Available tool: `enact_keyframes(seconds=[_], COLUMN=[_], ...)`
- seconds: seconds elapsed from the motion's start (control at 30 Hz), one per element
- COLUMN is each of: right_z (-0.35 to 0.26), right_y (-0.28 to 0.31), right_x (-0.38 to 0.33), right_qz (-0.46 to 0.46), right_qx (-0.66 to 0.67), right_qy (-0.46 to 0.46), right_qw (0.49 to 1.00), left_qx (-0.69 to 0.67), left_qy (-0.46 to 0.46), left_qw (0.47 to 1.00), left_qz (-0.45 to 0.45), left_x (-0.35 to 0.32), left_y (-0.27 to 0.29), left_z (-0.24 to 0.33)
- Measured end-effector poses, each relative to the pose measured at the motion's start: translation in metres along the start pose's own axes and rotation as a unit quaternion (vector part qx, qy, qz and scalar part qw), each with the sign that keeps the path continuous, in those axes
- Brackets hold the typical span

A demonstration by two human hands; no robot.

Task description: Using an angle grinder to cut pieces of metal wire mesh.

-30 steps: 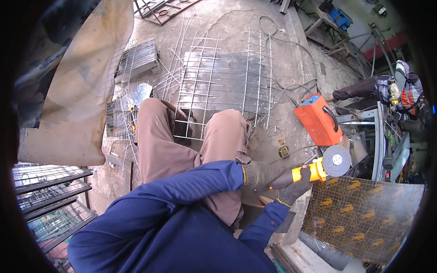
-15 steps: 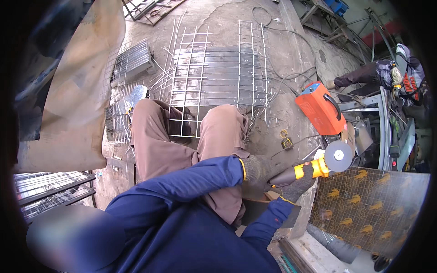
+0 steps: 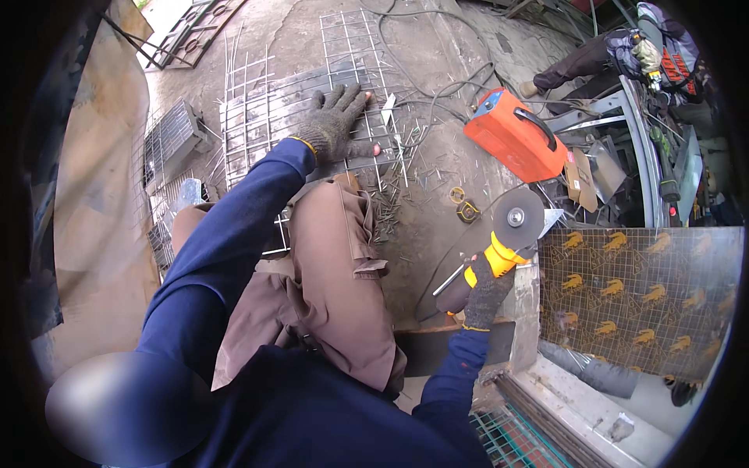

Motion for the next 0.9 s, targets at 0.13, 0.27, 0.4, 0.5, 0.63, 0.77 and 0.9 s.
enact_keyframes(seconds=[0.13, 0.27, 0.4, 0.5, 0.63, 0.77, 0.9], right_z=[-0.001, -0.008, -0.009, -0.019, -0.021, -0.016, -0.014], right_y=[-0.009, -0.030, -0.068, -0.096, -0.120, -0.133, -0.139], right_x=[0.013, 0.026, 0.042, 0.043, 0.051, 0.054, 0.049], right_qz=[-0.049, -0.074, -0.182, -0.214, -0.230, -0.252, -0.261], right_qx=[-0.092, -0.154, -0.247, -0.248, -0.315, -0.323, -0.352], right_qy=[0.012, 0.032, 0.046, 0.072, 0.123, 0.102, 0.080], right_qw=[0.995, 0.985, 0.951, 0.942, 0.913, 0.906, 0.895], left_qx=[0.021, -0.018, 0.033, 0.048, 0.041, 0.046, 0.048], left_qy=[0.031, 0.073, 0.059, 0.055, 0.059, 0.057, 0.058], left_qw=[0.997, 0.991, 0.989, 0.993, 0.995, 0.995, 0.994], left_qz=[0.064, 0.107, 0.131, 0.095, 0.074, 0.069, 0.079], left_x=[0.011, 0.015, 0.012, 0.014, 0.012, 0.012, 0.011], left_y=[-0.001, 0.000, 0.000, -0.005, -0.003, -0.002, -0.003], left_z=[0.000, -0.011, -0.015, -0.010, -0.007, -0.006, -0.010])
Point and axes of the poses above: each hand's wrist, its own x-axis towards the middle knuckle, its own y-axis out of the back of the hand, z = x × y, the point moved 10 cm from there along x, towards the middle knuckle, and after that the axes turned 12 degrees about -x, right-handed, at the moved point
